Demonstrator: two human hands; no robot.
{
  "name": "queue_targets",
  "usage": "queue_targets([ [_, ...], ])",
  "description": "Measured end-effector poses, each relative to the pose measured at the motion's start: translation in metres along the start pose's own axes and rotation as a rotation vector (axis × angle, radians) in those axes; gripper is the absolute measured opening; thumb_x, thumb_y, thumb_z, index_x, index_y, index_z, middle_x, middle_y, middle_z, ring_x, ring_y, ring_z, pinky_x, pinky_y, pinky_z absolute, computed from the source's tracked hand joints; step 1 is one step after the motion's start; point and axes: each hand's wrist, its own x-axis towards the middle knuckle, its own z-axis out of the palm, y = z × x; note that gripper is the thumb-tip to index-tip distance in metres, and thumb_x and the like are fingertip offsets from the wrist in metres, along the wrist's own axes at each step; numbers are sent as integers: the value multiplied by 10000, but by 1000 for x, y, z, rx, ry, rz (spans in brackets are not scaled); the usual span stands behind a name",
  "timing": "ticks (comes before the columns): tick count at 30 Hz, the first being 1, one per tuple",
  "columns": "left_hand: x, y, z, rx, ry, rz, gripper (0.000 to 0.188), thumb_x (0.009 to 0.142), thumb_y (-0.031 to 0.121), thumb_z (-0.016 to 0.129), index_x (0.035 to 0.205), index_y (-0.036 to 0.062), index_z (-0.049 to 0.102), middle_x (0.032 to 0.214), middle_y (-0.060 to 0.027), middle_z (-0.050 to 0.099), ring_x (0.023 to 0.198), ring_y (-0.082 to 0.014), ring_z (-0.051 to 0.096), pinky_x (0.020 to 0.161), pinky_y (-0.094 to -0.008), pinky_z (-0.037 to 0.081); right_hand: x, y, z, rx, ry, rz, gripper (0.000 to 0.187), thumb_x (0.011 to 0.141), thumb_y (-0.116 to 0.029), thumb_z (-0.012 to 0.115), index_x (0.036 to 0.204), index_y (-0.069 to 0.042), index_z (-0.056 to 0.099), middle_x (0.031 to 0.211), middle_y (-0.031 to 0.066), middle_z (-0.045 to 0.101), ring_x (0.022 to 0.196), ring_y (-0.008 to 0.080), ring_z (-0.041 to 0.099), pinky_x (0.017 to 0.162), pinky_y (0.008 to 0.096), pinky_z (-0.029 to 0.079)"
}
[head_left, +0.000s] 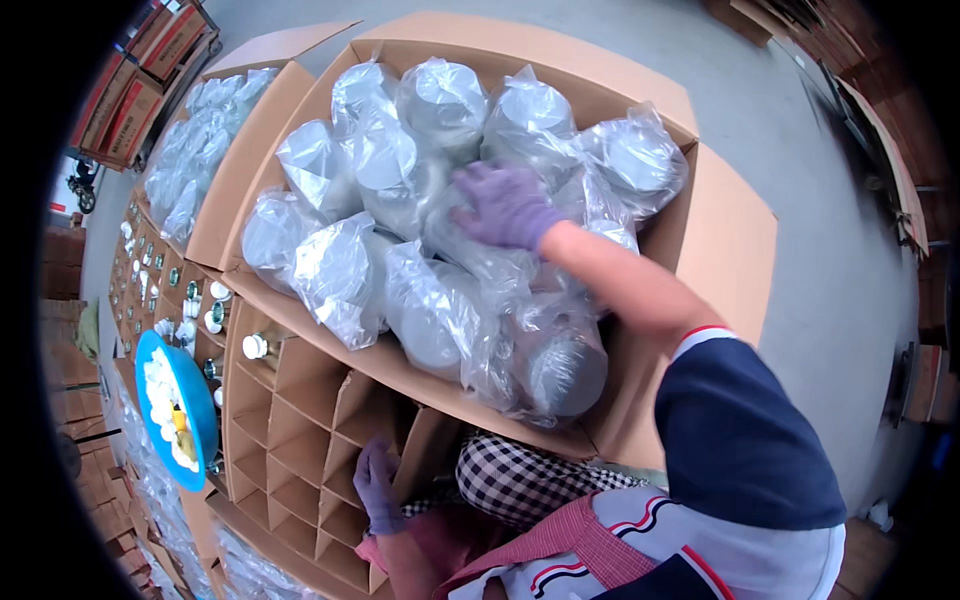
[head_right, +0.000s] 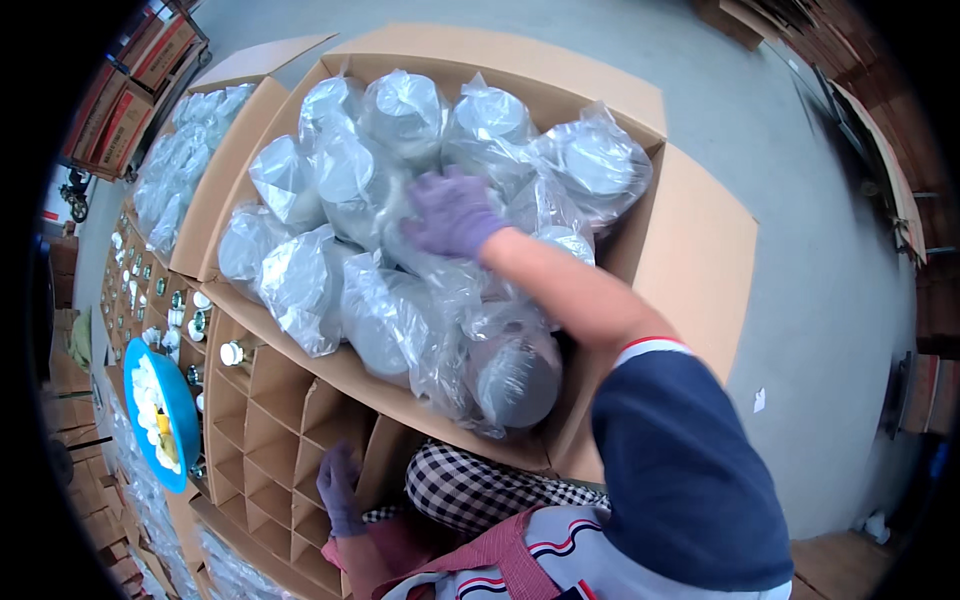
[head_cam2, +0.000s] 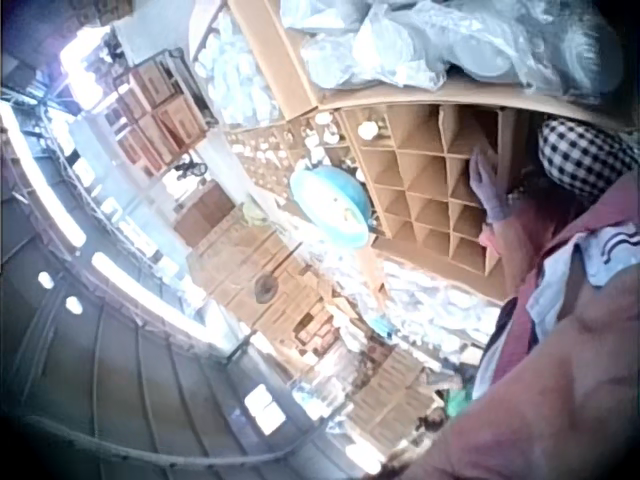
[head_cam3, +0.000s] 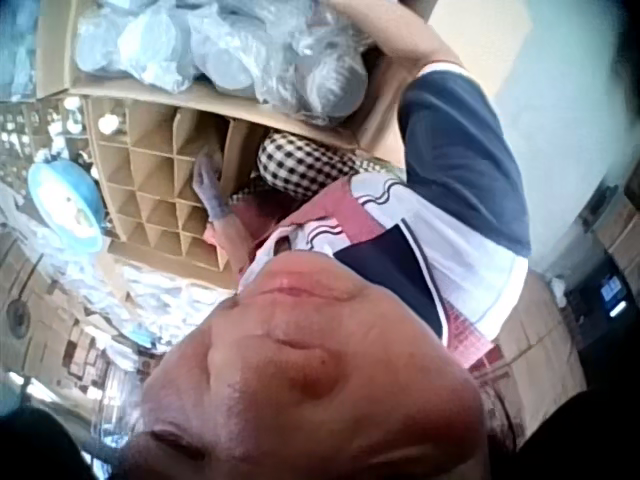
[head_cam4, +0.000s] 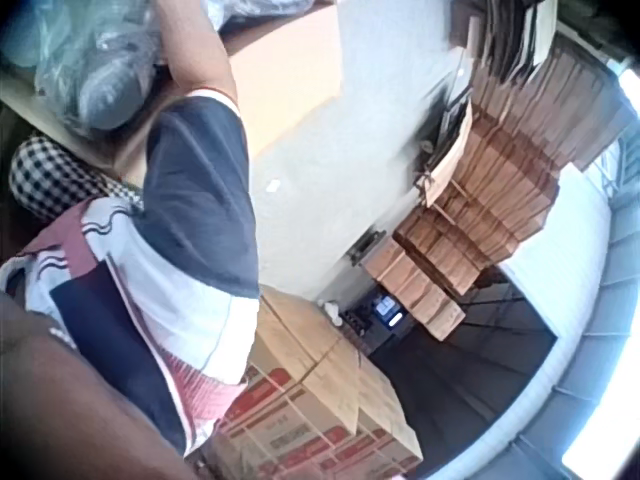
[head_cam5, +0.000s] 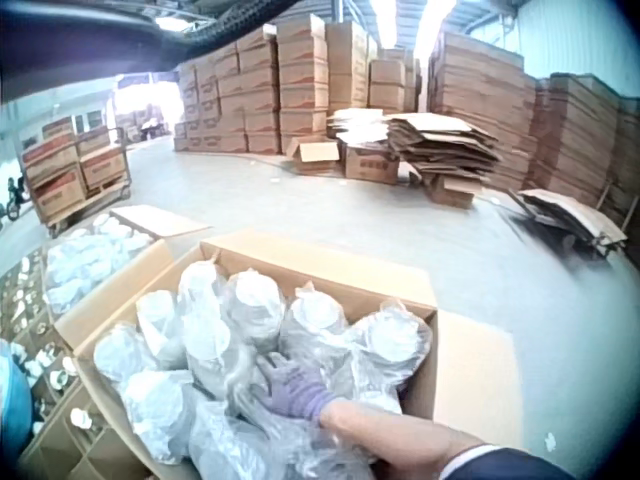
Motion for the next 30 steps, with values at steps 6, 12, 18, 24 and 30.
queue_targets([
  [6, 10, -13, -5, 48, -98, 33, 288, 960, 176, 530, 1143, -32, 610, 793, -37, 597, 625, -75, 504, 579, -228, 438, 48, 85, -76, 135, 522, -58, 588, 859, -562, 521, 1187, -83, 615, 1053, 171, 643, 1046, 309, 608, 919, 398, 469],
  [12, 7, 2, -8, 111, -108, 4, 257, 925, 84, 529, 1132, -47, 607, 783, -44, 604, 627, -78, 520, 577, -218, 432, 105, 120, -40, -157, -250, 234, 452, 793, -448, 544, 1067, -131, 714, 1088, 139, 682, 1020, 310, 641, 904, 400, 489],
  [18, -1, 19, -8, 115, -175, -59, 246, 926, 78, 525, 1118, -47, 613, 838, -42, 611, 665, -69, 518, 616, -216, 444, 126, 124, -36, -592, -620, 190, 513, 832, -473, 540, 1149, -93, 675, 1205, 117, 643, 1112, 302, 607, 946, 401, 469],
  [24, 9, 13, -11, 498, -173, 228, 280, 892, 65, 540, 1140, -40, 616, 1048, -143, 666, 949, -224, 640, 867, -319, 493, 178, 137, 71, -371, -233, 662, 595, 854, -549, 478, 1255, -129, 608, 1317, 79, 575, 1194, 290, 562, 963, 414, 457],
  [30, -1, 39, -11, 517, -220, 289, 340, 820, 57, 594, 1151, -22, 610, 1081, -198, 650, 990, -307, 638, 895, -356, 487, 158, 141, 70, -451, -206, 649, 582, 830, -522, 558, 1264, -137, 609, 1332, 105, 562, 1246, 292, 528, 976, 439, 442],
])
